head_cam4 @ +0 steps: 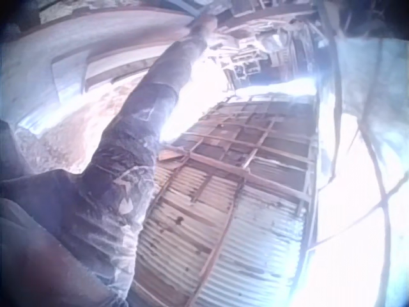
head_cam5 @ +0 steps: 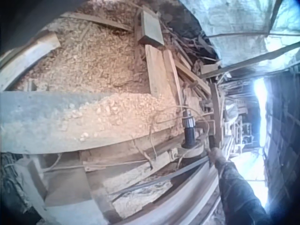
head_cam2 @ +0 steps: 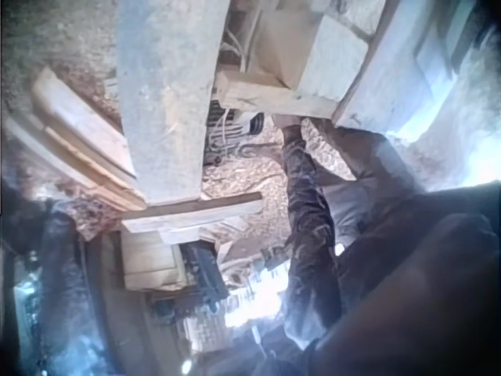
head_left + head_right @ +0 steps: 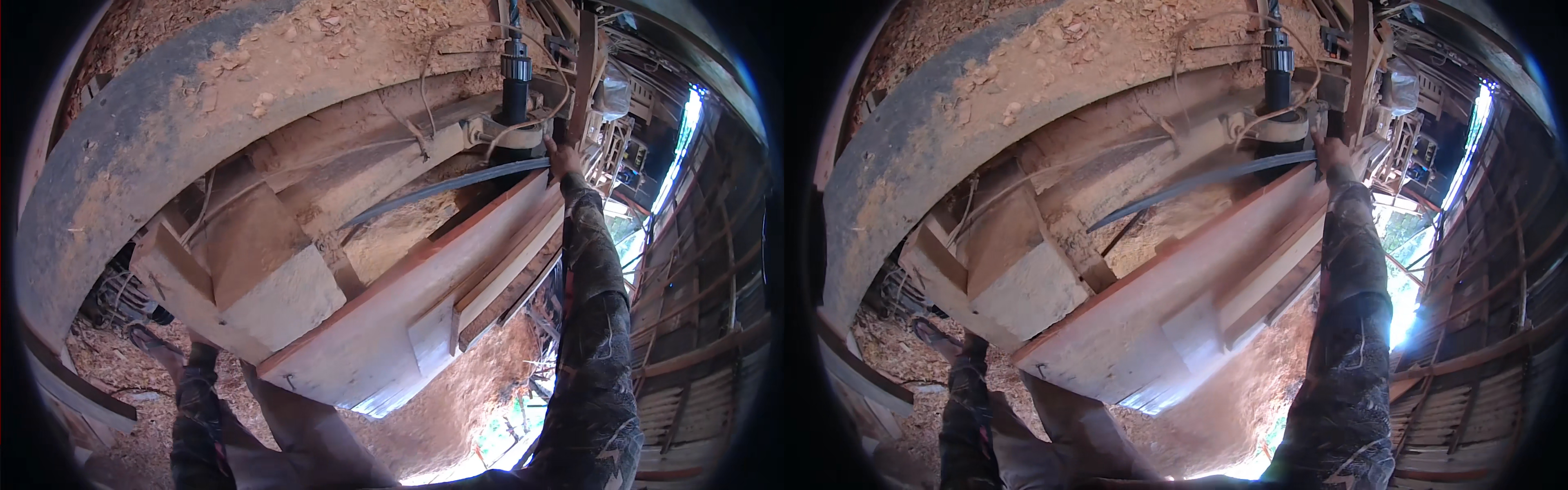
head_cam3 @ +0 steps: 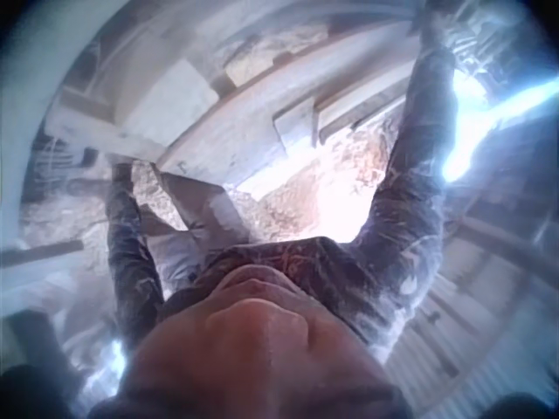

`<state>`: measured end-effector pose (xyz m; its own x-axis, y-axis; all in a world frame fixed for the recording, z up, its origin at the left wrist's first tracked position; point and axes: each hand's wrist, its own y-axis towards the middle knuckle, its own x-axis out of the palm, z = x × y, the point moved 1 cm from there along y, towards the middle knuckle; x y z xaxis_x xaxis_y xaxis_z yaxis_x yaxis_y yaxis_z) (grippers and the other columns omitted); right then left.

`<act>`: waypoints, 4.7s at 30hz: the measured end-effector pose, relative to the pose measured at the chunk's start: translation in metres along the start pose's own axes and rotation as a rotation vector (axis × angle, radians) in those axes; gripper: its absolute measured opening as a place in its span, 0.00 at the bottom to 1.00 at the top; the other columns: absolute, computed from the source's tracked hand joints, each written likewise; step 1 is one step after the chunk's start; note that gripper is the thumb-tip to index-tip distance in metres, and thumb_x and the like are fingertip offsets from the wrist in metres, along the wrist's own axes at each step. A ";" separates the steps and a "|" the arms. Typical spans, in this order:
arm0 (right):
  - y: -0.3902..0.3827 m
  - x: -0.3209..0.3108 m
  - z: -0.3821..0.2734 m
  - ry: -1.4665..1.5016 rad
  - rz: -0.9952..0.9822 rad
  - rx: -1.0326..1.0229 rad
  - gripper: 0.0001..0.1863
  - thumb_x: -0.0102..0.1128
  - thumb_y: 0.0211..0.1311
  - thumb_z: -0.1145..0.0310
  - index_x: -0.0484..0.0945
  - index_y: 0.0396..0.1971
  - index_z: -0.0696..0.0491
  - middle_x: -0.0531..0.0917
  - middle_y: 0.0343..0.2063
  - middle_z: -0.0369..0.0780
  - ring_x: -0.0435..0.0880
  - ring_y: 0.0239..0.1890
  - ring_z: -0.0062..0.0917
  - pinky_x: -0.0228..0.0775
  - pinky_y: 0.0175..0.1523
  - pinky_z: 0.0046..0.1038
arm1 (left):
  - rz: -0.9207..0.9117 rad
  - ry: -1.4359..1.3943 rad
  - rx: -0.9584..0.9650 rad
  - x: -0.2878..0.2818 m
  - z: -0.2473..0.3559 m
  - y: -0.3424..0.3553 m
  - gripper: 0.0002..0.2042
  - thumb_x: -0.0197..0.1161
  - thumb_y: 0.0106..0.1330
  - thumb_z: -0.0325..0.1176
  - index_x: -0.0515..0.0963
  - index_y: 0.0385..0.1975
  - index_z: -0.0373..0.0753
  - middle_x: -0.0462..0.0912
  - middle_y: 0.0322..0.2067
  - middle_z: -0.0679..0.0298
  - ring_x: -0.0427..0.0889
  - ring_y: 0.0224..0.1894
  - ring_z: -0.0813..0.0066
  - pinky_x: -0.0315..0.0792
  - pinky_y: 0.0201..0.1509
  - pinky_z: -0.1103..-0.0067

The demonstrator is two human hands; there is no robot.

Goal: The person adjusts a drive belt on a motor pulley by hand, then picks up a wood plank and feeds it through a table saw.

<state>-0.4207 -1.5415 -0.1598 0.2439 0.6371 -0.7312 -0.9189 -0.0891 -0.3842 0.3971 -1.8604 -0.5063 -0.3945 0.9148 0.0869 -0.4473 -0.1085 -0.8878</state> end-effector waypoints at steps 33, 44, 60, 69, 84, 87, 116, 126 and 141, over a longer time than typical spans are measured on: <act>0.106 0.139 0.090 -0.639 -0.345 -0.495 0.15 0.48 0.60 0.60 0.80 0.40 0.48 0.83 0.39 0.44 0.84 0.41 0.36 0.76 0.43 0.36 | 0.073 0.796 0.227 0.035 0.065 -0.050 0.22 0.57 0.55 0.48 0.76 0.43 0.39 0.79 0.46 0.57 0.75 0.51 0.58 0.66 0.58 0.70; 0.113 0.156 0.103 -0.527 -0.307 -0.410 0.14 0.49 0.60 0.60 0.80 0.40 0.48 0.83 0.39 0.45 0.83 0.42 0.36 0.76 0.44 0.35 | 0.160 0.851 0.328 0.031 0.061 -0.072 0.16 0.57 0.54 0.44 0.78 0.35 0.39 0.81 0.38 0.54 0.78 0.43 0.54 0.70 0.50 0.66; 0.117 0.162 0.111 -0.278 -0.255 -0.244 0.15 0.50 0.61 0.59 0.80 0.41 0.50 0.83 0.38 0.45 0.83 0.42 0.34 0.74 0.45 0.32 | 0.276 0.545 0.087 -0.071 0.054 -0.203 0.12 0.58 0.59 0.38 0.75 0.28 0.34 0.76 0.24 0.48 0.77 0.28 0.48 0.71 0.33 0.63; 0.107 0.141 0.119 -0.110 -0.233 -0.173 0.16 0.50 0.62 0.59 0.80 0.41 0.52 0.84 0.37 0.43 0.83 0.41 0.32 0.73 0.46 0.31 | 0.735 0.889 0.207 -0.073 0.079 -0.222 0.20 0.48 0.70 0.45 0.73 0.46 0.31 0.73 0.30 0.55 0.74 0.34 0.65 0.69 0.40 0.70; 0.182 0.160 0.197 0.701 -0.432 0.090 0.17 0.49 0.65 0.59 0.80 0.41 0.56 0.84 0.36 0.41 0.83 0.40 0.28 0.72 0.48 0.29 | 0.533 -1.034 0.082 -0.010 0.156 -0.171 0.09 0.53 0.70 0.34 0.73 0.36 0.34 0.70 0.23 0.69 0.65 0.25 0.83 0.60 0.28 0.81; 0.196 0.174 0.163 0.865 -0.509 0.028 0.18 0.49 0.65 0.59 0.80 0.41 0.57 0.84 0.36 0.39 0.82 0.39 0.26 0.71 0.48 0.28 | 0.716 -0.472 -0.108 -0.011 0.142 -0.180 0.13 0.55 0.69 0.38 0.75 0.25 0.36 0.64 0.14 0.74 0.59 0.19 0.88 0.54 0.22 0.82; 0.089 0.122 0.118 0.369 -0.149 0.071 0.37 0.46 0.56 0.37 0.78 0.47 0.58 0.80 0.44 0.46 0.77 0.49 0.36 0.66 0.53 0.34 | 0.107 0.564 0.143 -0.143 0.080 -0.184 0.08 0.60 0.55 0.28 0.70 0.21 0.32 0.74 0.25 0.53 0.74 0.29 0.57 0.67 0.33 0.69; 0.005 0.054 0.055 0.224 0.201 0.342 0.42 0.46 0.55 0.32 0.76 0.50 0.58 0.79 0.48 0.49 0.75 0.54 0.39 0.63 0.58 0.35 | 0.211 0.589 0.168 -0.148 0.049 -0.168 0.13 0.56 0.59 0.34 0.76 0.43 0.36 0.78 0.36 0.47 0.77 0.40 0.46 0.72 0.44 0.65; -0.611 -0.056 -0.341 0.956 -0.934 -0.728 0.15 0.61 0.50 0.78 0.78 0.41 0.53 0.80 0.35 0.44 0.79 0.40 0.37 0.70 0.45 0.32 | 0.380 0.936 0.171 -0.161 -0.027 -0.082 0.18 0.57 0.56 0.33 0.77 0.48 0.42 0.81 0.37 0.46 0.80 0.42 0.50 0.72 0.49 0.67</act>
<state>0.2324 -1.7837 -0.0760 0.9988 -0.0172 -0.0459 -0.0485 -0.4760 -0.8781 0.5187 -1.9881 -0.4598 0.2175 0.7373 -0.6396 -0.5607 -0.4420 -0.7002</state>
